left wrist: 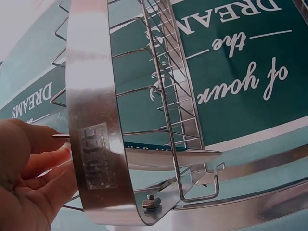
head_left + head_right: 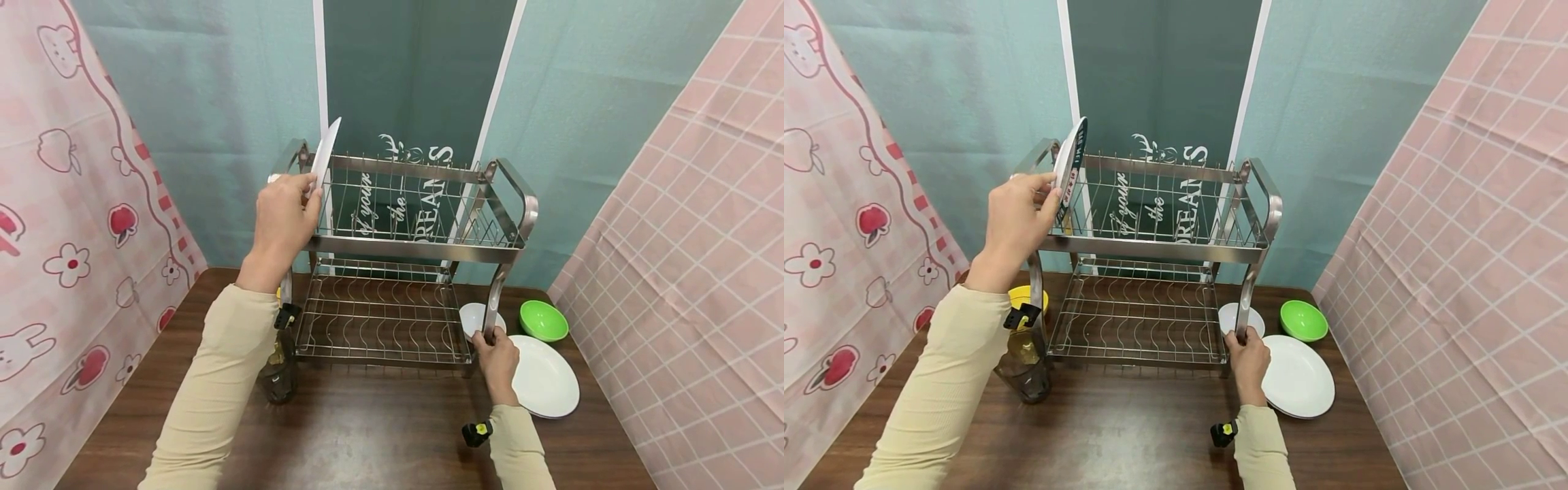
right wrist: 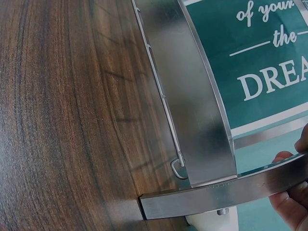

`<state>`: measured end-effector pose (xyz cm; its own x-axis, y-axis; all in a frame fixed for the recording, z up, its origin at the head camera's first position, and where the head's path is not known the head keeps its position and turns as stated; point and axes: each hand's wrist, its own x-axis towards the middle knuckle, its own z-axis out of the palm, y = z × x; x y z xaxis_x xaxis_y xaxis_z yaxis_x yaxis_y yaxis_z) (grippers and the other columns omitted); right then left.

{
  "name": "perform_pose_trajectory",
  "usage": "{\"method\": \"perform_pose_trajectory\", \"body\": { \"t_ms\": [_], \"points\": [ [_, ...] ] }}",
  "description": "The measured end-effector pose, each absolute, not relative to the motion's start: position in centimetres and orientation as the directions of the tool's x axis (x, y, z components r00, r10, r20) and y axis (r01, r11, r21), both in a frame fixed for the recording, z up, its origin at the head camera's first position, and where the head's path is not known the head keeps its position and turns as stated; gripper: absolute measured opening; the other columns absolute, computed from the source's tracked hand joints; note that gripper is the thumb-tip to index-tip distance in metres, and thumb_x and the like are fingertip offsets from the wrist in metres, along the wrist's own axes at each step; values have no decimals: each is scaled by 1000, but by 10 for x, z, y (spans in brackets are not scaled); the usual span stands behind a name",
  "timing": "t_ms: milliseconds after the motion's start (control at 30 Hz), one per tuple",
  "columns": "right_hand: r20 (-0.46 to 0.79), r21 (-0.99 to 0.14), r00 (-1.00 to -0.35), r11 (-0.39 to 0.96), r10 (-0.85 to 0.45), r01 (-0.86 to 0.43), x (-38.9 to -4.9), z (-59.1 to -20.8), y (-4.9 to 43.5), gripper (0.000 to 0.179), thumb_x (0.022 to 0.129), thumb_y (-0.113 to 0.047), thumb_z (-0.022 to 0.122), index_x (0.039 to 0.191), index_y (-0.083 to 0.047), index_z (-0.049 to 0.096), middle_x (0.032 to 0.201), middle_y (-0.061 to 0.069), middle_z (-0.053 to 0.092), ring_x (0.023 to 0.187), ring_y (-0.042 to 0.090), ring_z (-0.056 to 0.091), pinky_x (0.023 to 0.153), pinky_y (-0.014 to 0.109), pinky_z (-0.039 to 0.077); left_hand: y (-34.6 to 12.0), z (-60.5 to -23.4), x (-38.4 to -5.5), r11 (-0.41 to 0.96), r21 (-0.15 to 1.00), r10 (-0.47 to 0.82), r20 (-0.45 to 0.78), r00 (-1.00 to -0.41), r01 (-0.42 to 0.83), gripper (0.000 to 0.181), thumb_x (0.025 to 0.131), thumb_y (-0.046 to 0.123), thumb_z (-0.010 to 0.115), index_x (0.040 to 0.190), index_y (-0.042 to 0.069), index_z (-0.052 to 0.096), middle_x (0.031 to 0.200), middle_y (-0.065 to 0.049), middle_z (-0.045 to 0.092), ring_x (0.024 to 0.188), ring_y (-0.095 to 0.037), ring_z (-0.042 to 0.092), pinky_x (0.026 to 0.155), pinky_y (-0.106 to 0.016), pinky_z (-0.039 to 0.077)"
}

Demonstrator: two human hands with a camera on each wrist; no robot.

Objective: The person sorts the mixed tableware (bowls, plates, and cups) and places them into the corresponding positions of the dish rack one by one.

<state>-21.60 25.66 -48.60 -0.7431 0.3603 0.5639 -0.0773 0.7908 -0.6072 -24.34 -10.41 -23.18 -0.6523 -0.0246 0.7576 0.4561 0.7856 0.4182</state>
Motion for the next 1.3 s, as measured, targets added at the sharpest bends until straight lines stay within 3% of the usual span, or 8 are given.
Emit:
{"method": "perform_pose_trajectory", "body": {
  "t_ms": [467, 733, 1000, 1167, 1300],
  "points": [
    [585, -599, -727, 796, 361, -87, -218, -490, 257, 18, 72, -11, 67, 63, -6, 53, 54, 8, 56, 49, 33, 45, 50, 44, 33, -105, -236, -242, 771, 427, -46, 778, -627, 473, 23, 87, 7, 62, 104, -7, 67, 87, -21, 65, 76, -31, 62, 68, -43, 45],
    [569, -610, -734, 789, 370, -76, -218, -491, 258, 17, 72, -11, 68, 64, -6, 54, 56, 10, 58, 51, 35, 47, 52, 45, 34, -110, -243, -226, 685, 518, -26, 720, -694, 512, 32, 84, 9, 65, 112, -6, 63, 106, -21, 55, 89, -27, 59, 68, -37, 52],
    [564, -610, -738, 789, 369, -71, -217, -491, 258, 17, 72, -11, 68, 64, -6, 54, 55, 9, 57, 50, 33, 46, 51, 44, 34, -114, -239, -215, 729, 440, 78, 707, -703, 525, 34, 84, 15, 67, 114, -1, 64, 106, -18, 58, 79, -29, 55, 67, -43, 43],
    [561, -613, -740, 787, 371, -69, -217, -491, 258, 17, 72, -11, 68, 64, -6, 54, 56, 9, 57, 51, 34, 47, 52, 45, 34, -116, -241, -206, 755, 386, 114, 719, -686, 530, 33, 84, 18, 68, 113, 2, 65, 111, -15, 60, 88, -31, 56, 68, -46, 42],
    [562, -608, -740, 791, 370, -67, -217, -491, 258, 18, 72, -11, 68, 64, -6, 53, 55, 9, 57, 51, 34, 46, 52, 45, 33, -119, -244, -201, 768, 349, 146, 721, -678, 537, 34, 84, 21, 68, 113, 3, 65, 115, -13, 59, 86, -30, 57, 62, -42, 41]
  ]
}}
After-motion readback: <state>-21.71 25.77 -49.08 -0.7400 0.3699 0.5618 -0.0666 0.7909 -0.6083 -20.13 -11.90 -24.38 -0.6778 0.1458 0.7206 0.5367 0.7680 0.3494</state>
